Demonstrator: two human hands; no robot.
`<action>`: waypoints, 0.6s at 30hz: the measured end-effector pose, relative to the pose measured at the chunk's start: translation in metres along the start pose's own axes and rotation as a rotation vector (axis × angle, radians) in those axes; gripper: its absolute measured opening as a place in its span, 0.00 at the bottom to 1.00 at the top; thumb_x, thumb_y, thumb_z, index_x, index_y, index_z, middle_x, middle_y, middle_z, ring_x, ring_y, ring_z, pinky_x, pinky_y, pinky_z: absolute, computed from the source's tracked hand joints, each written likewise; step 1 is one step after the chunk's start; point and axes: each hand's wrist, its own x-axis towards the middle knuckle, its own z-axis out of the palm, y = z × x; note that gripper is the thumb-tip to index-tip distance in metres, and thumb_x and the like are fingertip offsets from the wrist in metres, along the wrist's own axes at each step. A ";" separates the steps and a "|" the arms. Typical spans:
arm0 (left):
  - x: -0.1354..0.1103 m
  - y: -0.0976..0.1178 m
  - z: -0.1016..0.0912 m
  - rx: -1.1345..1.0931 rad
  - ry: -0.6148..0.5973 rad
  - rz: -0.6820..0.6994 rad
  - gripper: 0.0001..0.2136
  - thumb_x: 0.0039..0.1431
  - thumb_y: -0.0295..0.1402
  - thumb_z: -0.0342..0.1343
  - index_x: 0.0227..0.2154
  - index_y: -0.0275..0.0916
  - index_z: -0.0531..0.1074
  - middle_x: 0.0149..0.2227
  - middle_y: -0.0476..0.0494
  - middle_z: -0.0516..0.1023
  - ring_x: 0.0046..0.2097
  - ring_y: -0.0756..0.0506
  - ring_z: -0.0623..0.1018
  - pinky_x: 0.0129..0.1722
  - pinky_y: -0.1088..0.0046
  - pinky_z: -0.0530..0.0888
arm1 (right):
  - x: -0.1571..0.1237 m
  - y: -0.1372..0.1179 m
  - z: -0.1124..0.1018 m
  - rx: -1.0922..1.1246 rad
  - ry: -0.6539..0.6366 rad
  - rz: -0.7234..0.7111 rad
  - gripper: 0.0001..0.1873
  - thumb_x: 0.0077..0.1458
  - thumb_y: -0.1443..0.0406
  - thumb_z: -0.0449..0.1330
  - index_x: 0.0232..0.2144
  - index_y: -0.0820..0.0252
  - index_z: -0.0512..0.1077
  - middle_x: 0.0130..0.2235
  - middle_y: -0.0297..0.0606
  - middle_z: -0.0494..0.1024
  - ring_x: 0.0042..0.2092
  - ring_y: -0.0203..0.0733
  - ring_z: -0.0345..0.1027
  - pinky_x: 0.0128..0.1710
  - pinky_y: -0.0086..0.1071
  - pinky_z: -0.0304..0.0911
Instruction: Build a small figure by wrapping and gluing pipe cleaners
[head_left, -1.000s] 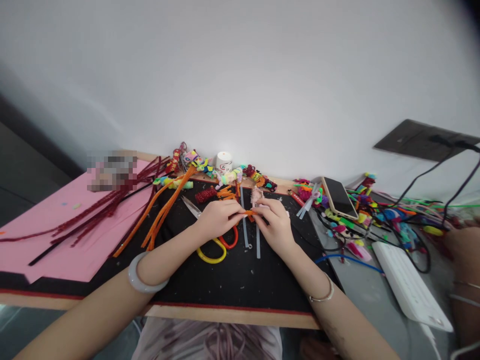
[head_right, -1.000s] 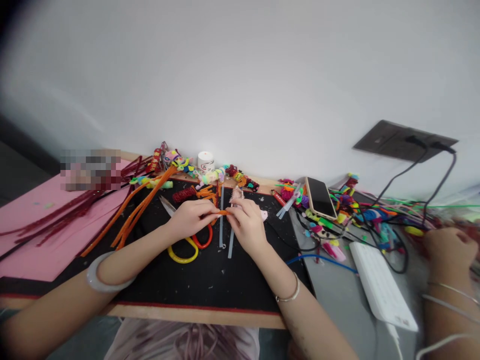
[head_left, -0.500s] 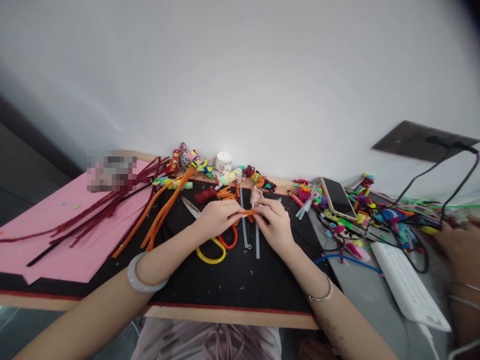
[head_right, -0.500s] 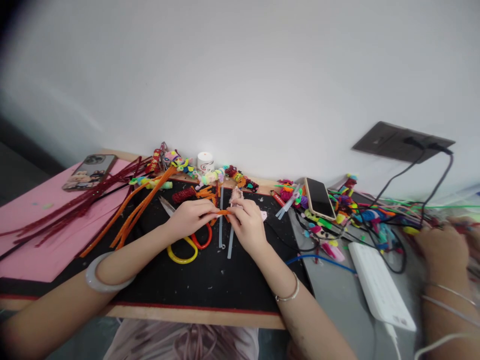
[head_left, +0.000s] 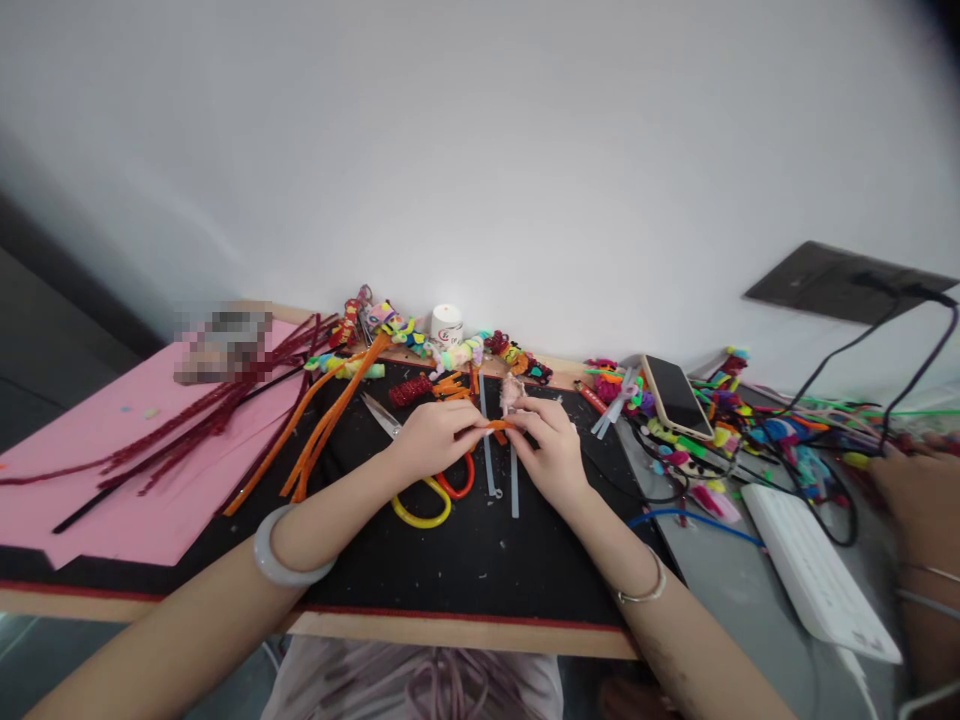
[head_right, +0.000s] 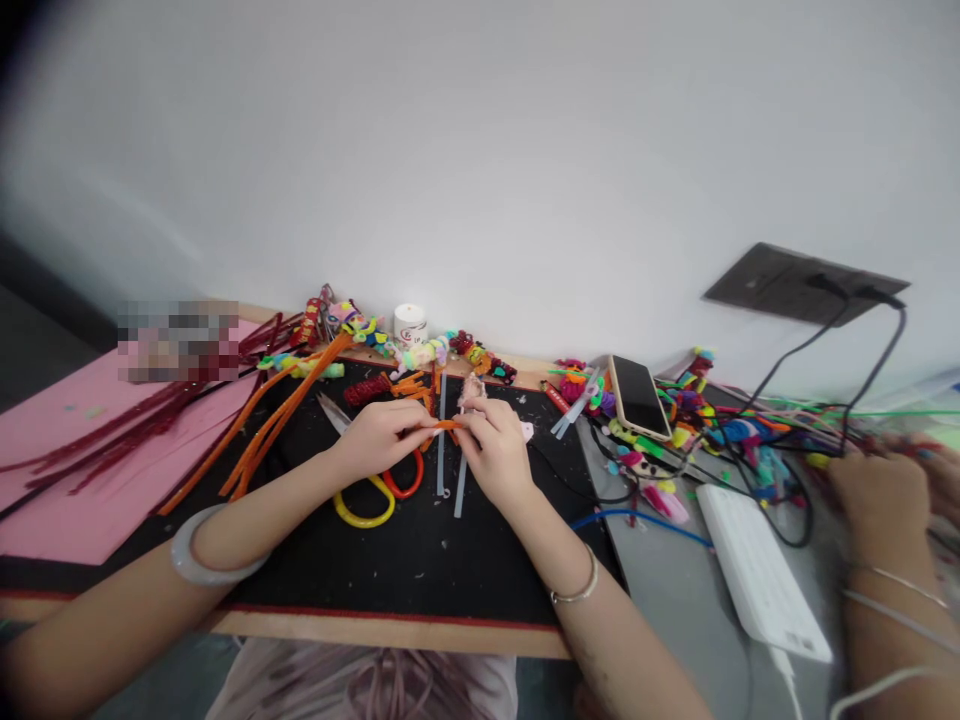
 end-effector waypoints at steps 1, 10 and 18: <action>0.000 0.000 0.000 -0.001 -0.001 -0.001 0.08 0.59 0.31 0.50 0.30 0.36 0.72 0.30 0.46 0.75 0.32 0.50 0.73 0.33 0.77 0.68 | 0.000 0.000 0.000 0.002 0.001 0.001 0.05 0.55 0.68 0.56 0.35 0.57 0.72 0.42 0.42 0.73 0.44 0.45 0.65 0.44 0.41 0.63; 0.000 0.001 0.000 0.021 -0.012 -0.013 0.07 0.59 0.31 0.50 0.31 0.37 0.72 0.30 0.47 0.74 0.33 0.50 0.73 0.33 0.77 0.67 | 0.001 0.000 0.000 0.006 0.005 0.000 0.05 0.54 0.68 0.57 0.34 0.57 0.72 0.41 0.42 0.73 0.44 0.45 0.65 0.44 0.41 0.63; 0.001 0.001 -0.003 0.032 0.017 0.018 0.07 0.57 0.30 0.52 0.38 0.38 0.71 0.37 0.46 0.75 0.36 0.50 0.74 0.34 0.78 0.69 | 0.000 0.001 0.001 0.016 -0.024 -0.010 0.05 0.55 0.68 0.56 0.34 0.57 0.73 0.42 0.43 0.73 0.45 0.45 0.65 0.45 0.41 0.63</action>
